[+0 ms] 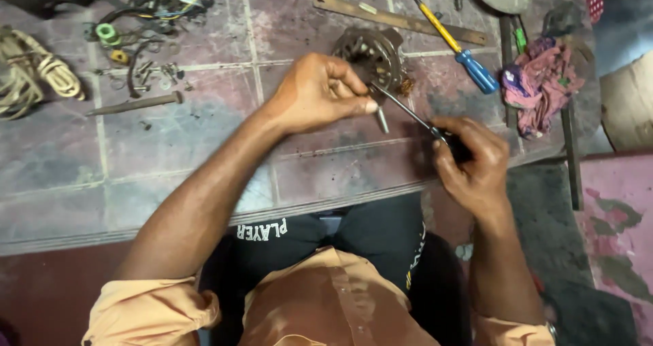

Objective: Repairing a small electric fan motor by manipulating the internal copper wire coils and stator.

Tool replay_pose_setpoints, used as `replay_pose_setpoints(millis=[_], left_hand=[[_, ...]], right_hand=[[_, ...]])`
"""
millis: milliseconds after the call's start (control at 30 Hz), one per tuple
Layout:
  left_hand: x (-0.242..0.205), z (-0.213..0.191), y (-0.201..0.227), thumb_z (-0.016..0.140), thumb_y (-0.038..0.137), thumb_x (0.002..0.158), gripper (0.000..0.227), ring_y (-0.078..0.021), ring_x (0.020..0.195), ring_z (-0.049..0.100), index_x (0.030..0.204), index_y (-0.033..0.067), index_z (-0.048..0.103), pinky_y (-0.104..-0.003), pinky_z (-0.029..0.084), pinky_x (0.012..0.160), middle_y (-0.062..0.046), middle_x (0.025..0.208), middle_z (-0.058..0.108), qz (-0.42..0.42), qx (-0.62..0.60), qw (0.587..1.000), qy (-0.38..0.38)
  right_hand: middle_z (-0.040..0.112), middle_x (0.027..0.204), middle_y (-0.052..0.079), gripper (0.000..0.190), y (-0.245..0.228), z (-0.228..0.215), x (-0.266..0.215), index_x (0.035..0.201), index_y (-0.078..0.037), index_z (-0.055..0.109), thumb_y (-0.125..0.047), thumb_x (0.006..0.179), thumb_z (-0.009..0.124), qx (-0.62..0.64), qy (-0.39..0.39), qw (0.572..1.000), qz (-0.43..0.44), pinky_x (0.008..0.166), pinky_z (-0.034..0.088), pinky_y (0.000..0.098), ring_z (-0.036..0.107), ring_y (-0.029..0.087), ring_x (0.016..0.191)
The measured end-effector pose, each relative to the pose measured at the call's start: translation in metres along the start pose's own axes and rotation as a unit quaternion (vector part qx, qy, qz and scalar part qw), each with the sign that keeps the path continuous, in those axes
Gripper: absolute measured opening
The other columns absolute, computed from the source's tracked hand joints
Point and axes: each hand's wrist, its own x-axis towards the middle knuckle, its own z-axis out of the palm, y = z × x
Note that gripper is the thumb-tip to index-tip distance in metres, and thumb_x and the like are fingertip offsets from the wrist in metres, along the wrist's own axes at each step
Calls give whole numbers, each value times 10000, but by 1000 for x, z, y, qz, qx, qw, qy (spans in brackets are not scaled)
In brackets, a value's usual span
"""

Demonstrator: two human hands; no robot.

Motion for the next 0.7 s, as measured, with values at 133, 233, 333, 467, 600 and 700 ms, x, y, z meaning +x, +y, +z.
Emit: replay_pose_setpoints(millis=[133,233,333,467,600,700], left_hand=[[3,-16,12,813,286,893,194,-115,694,706,946,103,776,-291,585,635,-31,820,755,16,107,994,9],[11,-20,18,771,148,888,370,-240,1042,672,1238,55,695,-380,582,914,-133,1168,695,166,224,957,84],[30,-8,31,826,47,683,785,-372,1312,537,1432,27,594,-481,490,1088,-245,1440,524,332,342,878,48],[69,9,21,840,39,570,863,-420,1306,512,1399,79,601,-524,460,1056,-260,1435,493,278,362,882,-113],[66,-1,22,870,153,738,563,-318,1290,608,1272,148,690,-451,505,1102,-120,1352,632,178,348,904,-174],[24,16,21,894,230,751,571,-363,1238,599,1273,138,684,-487,506,1044,-157,1277,623,143,333,932,4]], right_hand=[[697,1027,155,265,18,-9,-31,1187,23,692,-4,923,694,1,23,1000,-18,772,524,282,674,190,856],[718,1063,137,298,28,-11,-53,1171,39,697,24,873,707,81,43,992,81,782,507,284,650,151,886],[706,1151,126,344,35,-7,-62,1191,67,647,30,867,757,167,47,980,97,873,556,278,678,137,1000],[713,1107,107,352,40,-8,-73,1229,72,666,48,891,760,170,68,971,151,897,544,262,671,129,984],[711,1162,95,358,42,-6,-75,1220,64,652,54,875,749,197,67,968,143,923,552,264,676,126,1022],[692,1157,84,385,40,-4,-75,1265,65,642,56,893,744,212,74,963,152,963,537,272,661,130,1064]])
